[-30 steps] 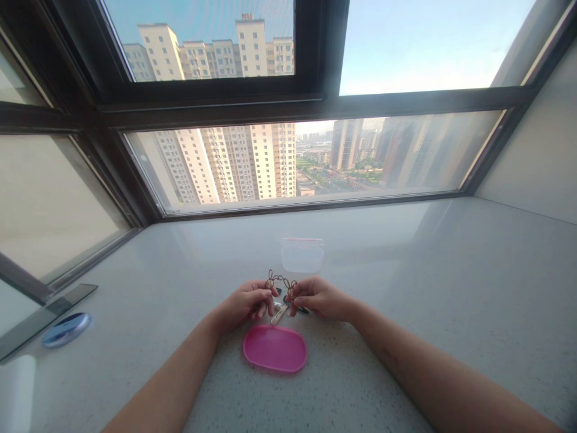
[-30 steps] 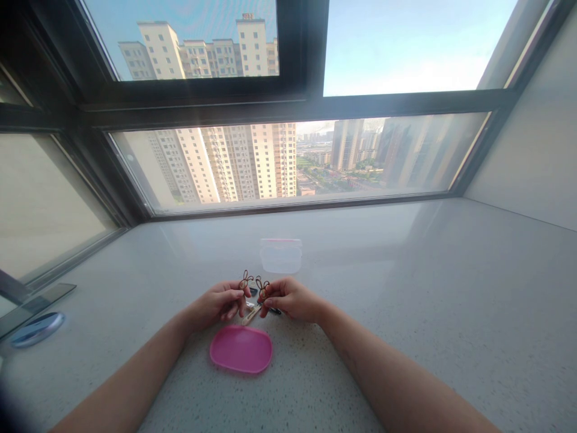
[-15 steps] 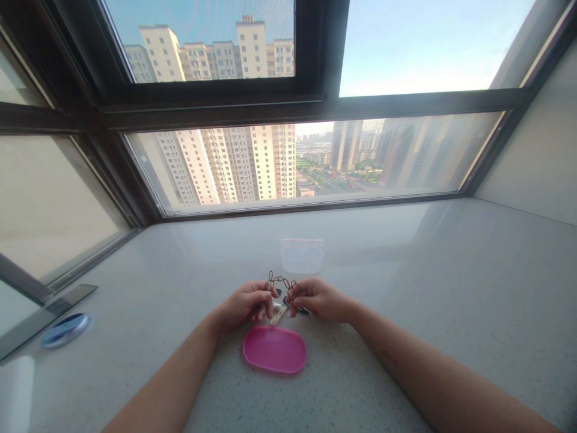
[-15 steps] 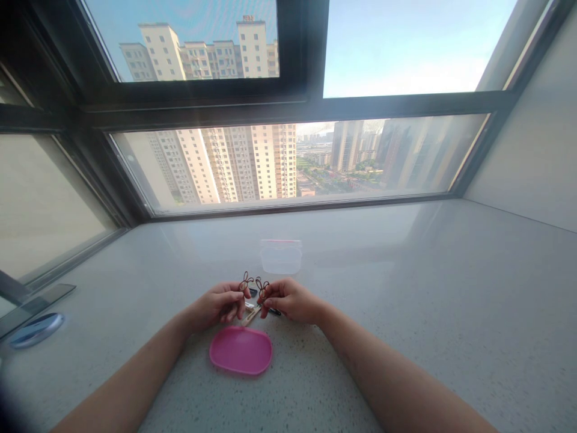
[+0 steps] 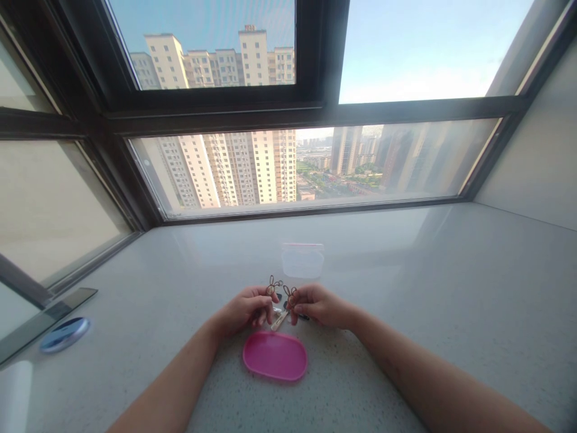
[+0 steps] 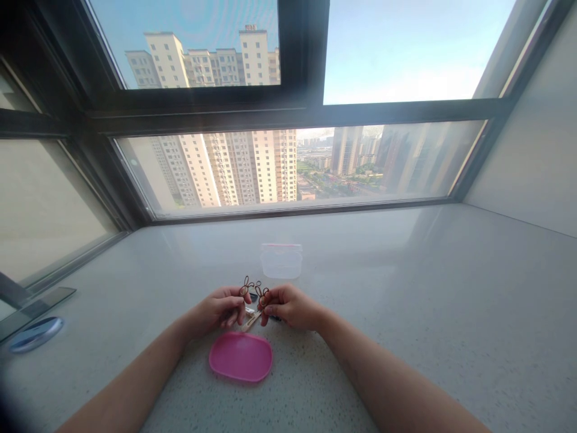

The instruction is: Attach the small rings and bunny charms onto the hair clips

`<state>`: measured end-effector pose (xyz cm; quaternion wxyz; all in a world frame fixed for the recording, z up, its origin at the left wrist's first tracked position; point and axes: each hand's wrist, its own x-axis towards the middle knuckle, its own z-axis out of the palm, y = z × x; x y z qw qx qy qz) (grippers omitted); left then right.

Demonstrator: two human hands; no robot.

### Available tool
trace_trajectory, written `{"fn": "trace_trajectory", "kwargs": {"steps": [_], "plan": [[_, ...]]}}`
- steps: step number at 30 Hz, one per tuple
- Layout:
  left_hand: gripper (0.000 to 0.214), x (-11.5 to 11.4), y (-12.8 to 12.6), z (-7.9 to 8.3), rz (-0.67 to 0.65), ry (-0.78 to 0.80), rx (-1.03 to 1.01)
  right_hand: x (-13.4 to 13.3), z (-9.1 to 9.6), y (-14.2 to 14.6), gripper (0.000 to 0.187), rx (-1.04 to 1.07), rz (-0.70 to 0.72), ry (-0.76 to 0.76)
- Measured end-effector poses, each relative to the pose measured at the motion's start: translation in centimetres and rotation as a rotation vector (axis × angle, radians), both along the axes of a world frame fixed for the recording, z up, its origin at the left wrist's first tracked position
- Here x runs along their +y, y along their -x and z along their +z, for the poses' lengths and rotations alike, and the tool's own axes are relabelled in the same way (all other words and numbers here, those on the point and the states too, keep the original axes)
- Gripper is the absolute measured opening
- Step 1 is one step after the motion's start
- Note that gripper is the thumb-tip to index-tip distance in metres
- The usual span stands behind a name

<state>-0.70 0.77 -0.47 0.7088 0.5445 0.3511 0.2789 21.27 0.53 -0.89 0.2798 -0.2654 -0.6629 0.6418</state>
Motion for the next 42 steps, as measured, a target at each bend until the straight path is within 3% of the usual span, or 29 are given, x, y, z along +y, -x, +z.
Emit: {"fn": "trace_trajectory", "kwargs": {"steps": [42], "plan": [[0.012,0.3,-0.06,-0.6,0.05,-0.052,-0.025,0.12,0.21,0.11,0.02,0.044,-0.014,0.091]]}}
